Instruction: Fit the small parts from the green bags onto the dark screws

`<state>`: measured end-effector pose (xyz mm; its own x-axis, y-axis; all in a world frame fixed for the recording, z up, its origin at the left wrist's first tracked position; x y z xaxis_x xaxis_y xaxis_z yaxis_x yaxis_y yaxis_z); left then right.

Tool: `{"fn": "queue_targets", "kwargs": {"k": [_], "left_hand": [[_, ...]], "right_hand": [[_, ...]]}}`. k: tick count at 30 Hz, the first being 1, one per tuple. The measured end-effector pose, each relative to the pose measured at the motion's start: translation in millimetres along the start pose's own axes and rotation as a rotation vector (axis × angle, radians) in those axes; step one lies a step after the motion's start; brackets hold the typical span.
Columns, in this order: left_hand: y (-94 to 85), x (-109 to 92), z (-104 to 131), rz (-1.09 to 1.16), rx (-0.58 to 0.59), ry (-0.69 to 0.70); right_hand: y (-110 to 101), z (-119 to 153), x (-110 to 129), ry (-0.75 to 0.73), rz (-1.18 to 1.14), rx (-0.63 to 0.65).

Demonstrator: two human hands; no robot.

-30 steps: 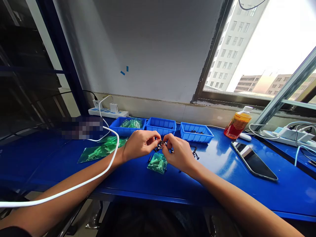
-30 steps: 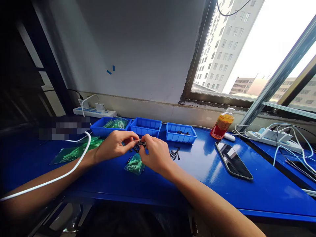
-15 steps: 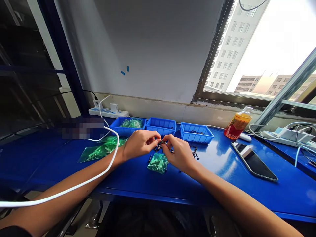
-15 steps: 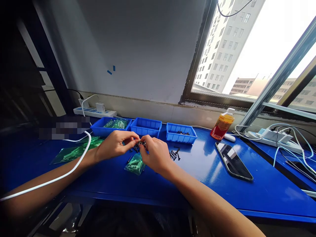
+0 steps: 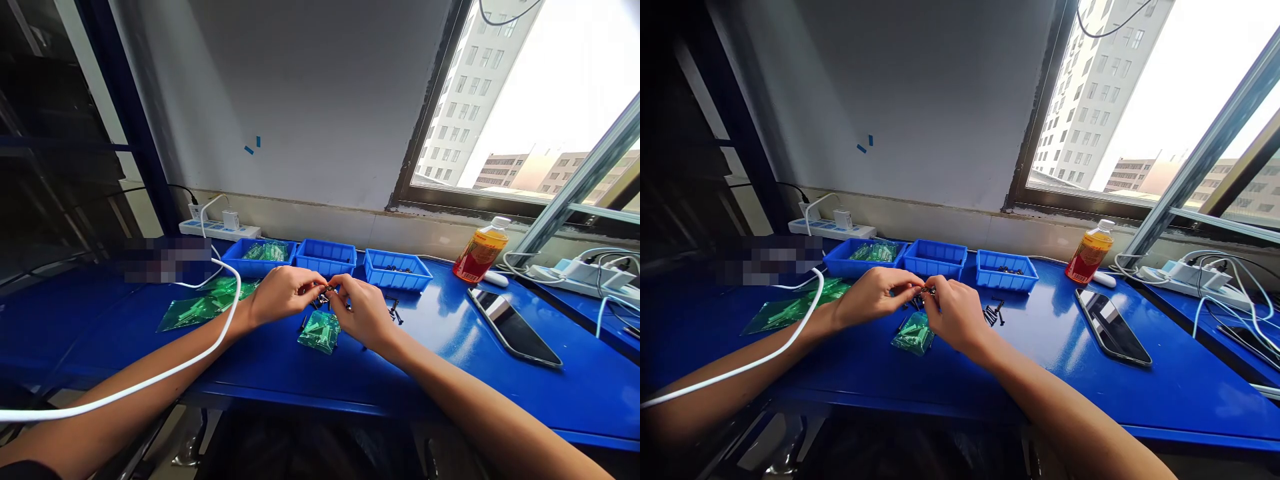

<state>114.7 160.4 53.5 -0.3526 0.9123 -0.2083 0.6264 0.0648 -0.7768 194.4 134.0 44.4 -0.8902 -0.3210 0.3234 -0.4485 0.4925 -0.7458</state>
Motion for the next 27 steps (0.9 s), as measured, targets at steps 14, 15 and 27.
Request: {"fn": "queue_targets", "kwargs": {"k": [14, 15, 27], "left_hand": [[-4.7, 0.4, 0.3, -0.037, -0.03, -0.004], [-3.7, 0.6, 0.2, -0.036, -0.024, -0.004], [6.2, 5.8, 1.2, 0.05, 0.045, -0.069]], "right_hand": [[0.0, -2.6, -2.9, 0.058, 0.087, 0.02], [0.3, -2.6, -3.3, 0.063, 0.103, 0.018], [4.1, -2.5, -4.4, 0.075, 0.098, 0.056]]}}
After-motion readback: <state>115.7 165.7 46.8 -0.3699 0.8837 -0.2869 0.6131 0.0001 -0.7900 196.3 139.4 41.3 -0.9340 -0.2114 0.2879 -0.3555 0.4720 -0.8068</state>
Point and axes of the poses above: each hand's wrist, its own z-axis away from the middle knuckle, its own y-axis out of the palm, x = y × z, the point moved 10 cm from there along -z, towards the middle knuckle, and after that the axes turned 10 degrees about y, right-handed, at the moved point
